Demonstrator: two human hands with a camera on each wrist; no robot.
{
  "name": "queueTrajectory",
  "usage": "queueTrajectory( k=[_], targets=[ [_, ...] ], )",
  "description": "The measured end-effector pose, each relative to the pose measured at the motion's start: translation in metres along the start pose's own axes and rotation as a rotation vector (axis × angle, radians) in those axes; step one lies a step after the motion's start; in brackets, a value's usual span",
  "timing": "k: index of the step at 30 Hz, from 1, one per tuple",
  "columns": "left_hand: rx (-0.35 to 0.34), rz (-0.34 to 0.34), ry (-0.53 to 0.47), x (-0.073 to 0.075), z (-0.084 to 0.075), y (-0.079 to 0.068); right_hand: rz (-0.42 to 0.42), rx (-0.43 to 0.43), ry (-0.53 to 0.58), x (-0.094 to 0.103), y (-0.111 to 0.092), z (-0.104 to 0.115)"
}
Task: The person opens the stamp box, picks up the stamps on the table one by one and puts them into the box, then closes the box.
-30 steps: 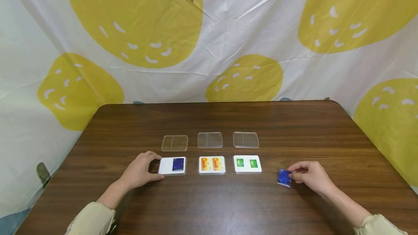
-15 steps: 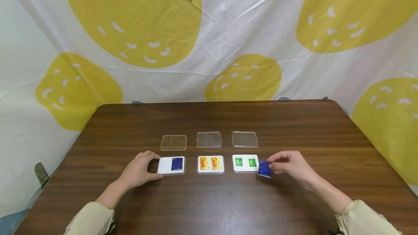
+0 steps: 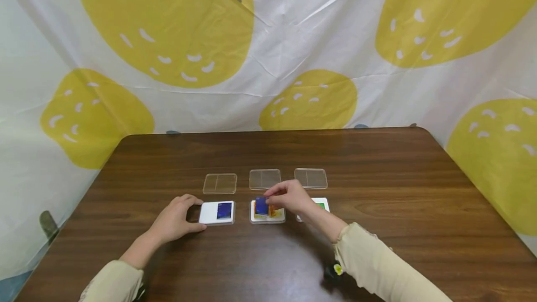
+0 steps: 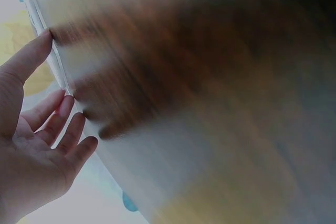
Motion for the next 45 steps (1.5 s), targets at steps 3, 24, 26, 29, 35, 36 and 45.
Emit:
queueTrajectory(
  k=[3,24,26,29,35,36,45],
  targets=[
    [0.004,0.001,0.005,0.001,0.001,-0.001,0.015,-0.006,0.017,-0.024,0.014,0.005],
    [-0.002,0.007,-0.034,0.000,-0.001,0.002,-0.021,0.084,-0.206,-0.111,0.051,0.025],
    [0.002,0.008,-0.034,0.001,0.000,0.001,-0.040,0.138,-0.304,-0.112,0.051,0.028],
    [0.000,0.004,-0.034,0.001,0.000,0.001,-0.083,0.207,-0.443,-0.113,0.051,0.031],
    [-0.001,-0.001,-0.039,-0.001,0.001,0.000,-0.097,0.276,-0.561,-0.119,0.054,0.035],
    [0.000,-0.001,-0.040,-0.001,0.001,0.000,-0.095,0.282,-0.576,-0.120,0.054,0.035],
    [0.003,0.000,-0.040,0.000,0.001,0.000,-0.090,0.286,-0.668,-0.121,0.056,0.034]
  ],
)
Point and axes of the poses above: each hand's wrist, its own y-axis towards the middle knuckle, its own x-axis out of the back of the hand, z = x × y, the point moved 5 cm from there along y, towards the middle knuckle, and after that the axes turned 4 degrees about -y, right-handed, at the moved point
